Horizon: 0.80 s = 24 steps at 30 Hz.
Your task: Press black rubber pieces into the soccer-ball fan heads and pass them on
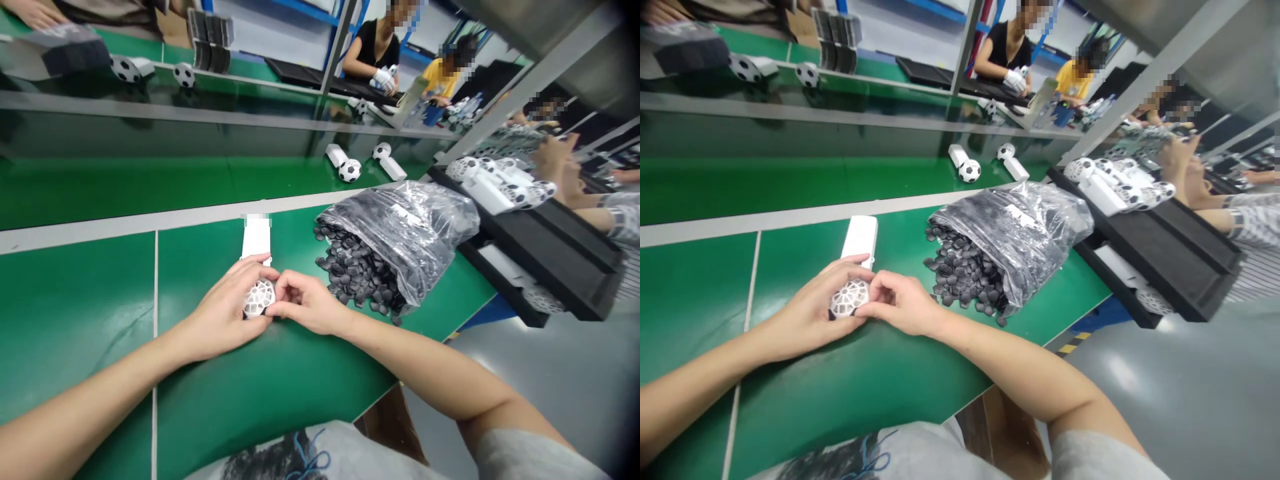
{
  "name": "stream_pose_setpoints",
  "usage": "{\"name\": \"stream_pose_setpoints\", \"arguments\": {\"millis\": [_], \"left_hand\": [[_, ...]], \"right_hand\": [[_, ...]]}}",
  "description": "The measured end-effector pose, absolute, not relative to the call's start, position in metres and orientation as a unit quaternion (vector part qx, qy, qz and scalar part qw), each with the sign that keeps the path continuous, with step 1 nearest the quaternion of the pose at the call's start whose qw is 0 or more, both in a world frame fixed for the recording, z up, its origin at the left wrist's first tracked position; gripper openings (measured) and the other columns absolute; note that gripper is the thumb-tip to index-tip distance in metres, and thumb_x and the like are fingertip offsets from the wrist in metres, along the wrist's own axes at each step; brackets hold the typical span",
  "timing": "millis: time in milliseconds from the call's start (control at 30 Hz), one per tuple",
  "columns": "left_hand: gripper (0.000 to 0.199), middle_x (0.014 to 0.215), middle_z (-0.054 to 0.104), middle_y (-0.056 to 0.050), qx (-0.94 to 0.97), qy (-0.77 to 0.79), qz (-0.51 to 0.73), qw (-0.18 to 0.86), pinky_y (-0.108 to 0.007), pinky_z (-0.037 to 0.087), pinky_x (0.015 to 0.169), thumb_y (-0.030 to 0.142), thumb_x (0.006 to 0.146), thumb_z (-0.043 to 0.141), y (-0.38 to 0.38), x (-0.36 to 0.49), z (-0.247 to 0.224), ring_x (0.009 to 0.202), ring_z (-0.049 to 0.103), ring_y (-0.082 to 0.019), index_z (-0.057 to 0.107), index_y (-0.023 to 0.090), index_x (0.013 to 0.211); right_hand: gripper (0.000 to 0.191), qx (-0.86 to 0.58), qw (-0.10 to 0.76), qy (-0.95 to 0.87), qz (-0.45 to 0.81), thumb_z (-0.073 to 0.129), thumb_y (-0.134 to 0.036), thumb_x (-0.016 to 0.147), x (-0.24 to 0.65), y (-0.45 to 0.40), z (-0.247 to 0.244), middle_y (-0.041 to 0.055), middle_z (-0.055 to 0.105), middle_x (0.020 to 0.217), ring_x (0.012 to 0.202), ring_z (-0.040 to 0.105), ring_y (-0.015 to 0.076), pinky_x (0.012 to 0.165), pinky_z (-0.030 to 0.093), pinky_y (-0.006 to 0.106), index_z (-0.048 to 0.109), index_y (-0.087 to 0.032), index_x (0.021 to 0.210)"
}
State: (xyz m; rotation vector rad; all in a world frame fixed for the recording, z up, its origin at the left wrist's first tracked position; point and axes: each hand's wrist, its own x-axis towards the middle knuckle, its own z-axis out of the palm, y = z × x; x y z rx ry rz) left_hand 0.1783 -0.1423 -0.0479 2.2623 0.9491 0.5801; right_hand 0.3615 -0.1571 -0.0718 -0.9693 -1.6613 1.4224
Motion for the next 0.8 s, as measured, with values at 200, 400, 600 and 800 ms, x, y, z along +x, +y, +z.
{"name": "stream_pose_setpoints", "arguments": {"millis": [200, 400, 600, 800], "left_hand": [[0.06, 0.128, 0.033, -0.008, 0.851, 0.4, 0.192, 0.28, -0.053, 0.03, 0.099, 0.045, 0.064, 0.066, -0.133, 0.17, -0.053, 0.124, 0.027, -0.034, 0.043, 0.026, 0.115], [0.044, 0.125, 0.031, -0.004, 0.846, 0.363, 0.166, 0.353, -0.047, 0.034, 0.097, 0.033, 0.068, 0.06, -0.13, 0.166, -0.048, 0.117, 0.035, -0.028, 0.046, 0.028, 0.109], [0.053, 0.121, 0.037, -0.003, 0.846, 0.372, 0.097, 0.37, -0.038, 0.038, 0.093, 0.024, 0.069, 0.056, -0.12, 0.153, -0.036, 0.111, 0.043, -0.025, 0.043, 0.033, 0.119], [0.055, 0.125, 0.041, -0.002, 0.854, 0.353, 0.065, 0.377, -0.025, 0.045, 0.071, 0.019, 0.069, 0.049, -0.11, 0.143, -0.024, 0.091, 0.054, -0.019, 0.042, 0.03, 0.122]], "right_hand": [[0.007, -0.551, 0.315, -0.736, 0.236, 0.065, -0.011, 0.08, 0.41, -0.138, -0.048, -0.002, 0.055, 0.073, 0.064, 0.05, 0.0109, 0.062, 0.04, 0.021, 0.061, -0.016, 0.076], [0.005, -0.59, 0.114, -0.797, 0.063, 0.065, -0.017, 0.084, 0.429, -0.131, -0.043, 0.0039, 0.06, 0.085, 0.086, 0.052, 0.0186, 0.078, 0.04, 0.027, 0.066, -0.016, 0.088], [0.012, -0.544, -0.042, -0.835, -0.063, 0.054, -0.01, 0.088, 0.417, -0.128, -0.045, 0.0091, 0.058, 0.078, 0.081, 0.051, 0.023, 0.074, 0.04, 0.032, 0.063, -0.01, 0.08], [0.018, -0.542, 0.048, -0.839, -0.003, 0.052, -0.004, 0.086, 0.412, -0.14, -0.026, 0.0081, 0.058, 0.087, 0.087, 0.051, 0.0211, 0.079, 0.041, 0.03, 0.059, -0.01, 0.102]]}}
